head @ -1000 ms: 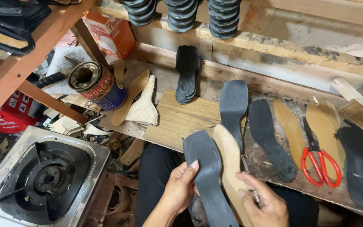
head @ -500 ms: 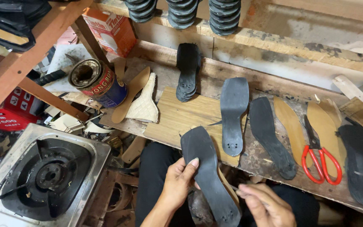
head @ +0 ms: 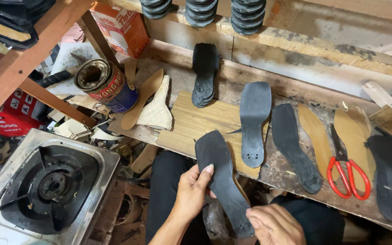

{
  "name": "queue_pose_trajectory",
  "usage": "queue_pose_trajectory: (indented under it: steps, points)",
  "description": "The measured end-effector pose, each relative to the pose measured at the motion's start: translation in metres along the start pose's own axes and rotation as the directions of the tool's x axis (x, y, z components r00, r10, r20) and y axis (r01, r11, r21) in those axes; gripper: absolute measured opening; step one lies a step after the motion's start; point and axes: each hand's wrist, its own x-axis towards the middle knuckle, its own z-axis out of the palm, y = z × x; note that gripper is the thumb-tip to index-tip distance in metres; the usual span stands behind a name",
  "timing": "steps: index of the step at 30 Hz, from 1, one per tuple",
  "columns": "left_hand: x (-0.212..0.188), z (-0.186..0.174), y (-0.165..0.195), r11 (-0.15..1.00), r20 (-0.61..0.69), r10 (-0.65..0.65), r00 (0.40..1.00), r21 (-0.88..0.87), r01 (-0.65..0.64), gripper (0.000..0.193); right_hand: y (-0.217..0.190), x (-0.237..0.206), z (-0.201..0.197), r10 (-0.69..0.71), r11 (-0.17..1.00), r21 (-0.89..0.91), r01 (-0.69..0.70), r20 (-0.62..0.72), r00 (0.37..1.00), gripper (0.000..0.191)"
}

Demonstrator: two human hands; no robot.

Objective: The person cuts a black rubber insole with red-handled scissors, then uses a small metal tool to scrape and trim the edges of the insole against a tan cardboard template. The person stacks the finished insoles on the bench.

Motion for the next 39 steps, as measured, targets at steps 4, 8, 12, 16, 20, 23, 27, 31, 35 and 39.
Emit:
queue_pose_trajectory:
  steps: [4, 8, 12, 16, 20, 23, 27, 31, 35, 39]
  points:
    - [0.005, 0.0, 0.006, 0.999, -0.043, -0.005, 0.999, -0.034, 0.004, 0.027, 0.001, 0.004, 0.008, -0.036, 0.996, 0.072, 0.043, -0.093, 0.995, 0.009]
    - [0.012, 0.003, 0.009, 0.999, -0.066, 0.05, 0.997, 0.0, -0.05, 0.03, -0.009, 0.009, -0.001, 0.015, 0.999, 0.052, -0.011, -0.078, 0.997, 0.023]
    - [0.026, 0.016, 0.012, 0.998, -0.02, 0.062, 0.998, -0.029, -0.063, 0.032, -0.018, 0.027, 0.0, -0.146, 0.975, -0.165, 0.148, 0.025, 0.989, 0.05]
    - [0.044, 0.025, 0.02, 0.999, 0.043, 0.047, 0.998, -0.013, -0.046, 0.038, -0.009, 0.042, -0.012, -0.019, 0.99, -0.142, 0.007, -0.082, 0.996, 0.048]
    - [0.067, 0.023, 0.033, 0.999, 0.024, 0.047, 0.999, 0.02, -0.047, 0.049, 0.018, 0.049, -0.044, 0.177, 0.933, -0.251, -0.258, -0.304, 0.936, 0.05]
    - [0.087, 0.022, 0.041, 0.997, 0.005, 0.069, 0.998, 0.046, -0.069, 0.053, 0.041, 0.056, -0.06, 0.336, 0.882, -0.191, -0.43, -0.384, 0.86, 0.045]
    - [0.103, 0.02, 0.039, 0.994, 0.012, 0.103, 0.995, 0.041, -0.103, 0.049, 0.054, 0.062, -0.065, 0.267, 0.855, -0.351, -0.381, -0.332, 0.905, 0.053]
    - [0.107, 0.01, 0.032, 0.989, 0.004, 0.136, 0.991, 0.061, -0.136, 0.045, 0.048, 0.072, -0.04, 0.151, 0.908, -0.333, -0.253, -0.304, 0.941, 0.051]
    - [0.11, 0.0, 0.026, 0.987, -0.005, 0.152, 0.988, -0.046, -0.152, 0.041, 0.043, 0.094, -0.003, 0.117, 0.949, -0.271, -0.163, -0.179, 0.977, 0.05]
    - [0.113, -0.006, 0.024, 0.975, -0.025, 0.125, 0.992, -0.183, -0.128, 0.037, 0.039, 0.112, 0.012, 0.116, 0.924, -0.351, -0.152, -0.122, 0.986, 0.062]
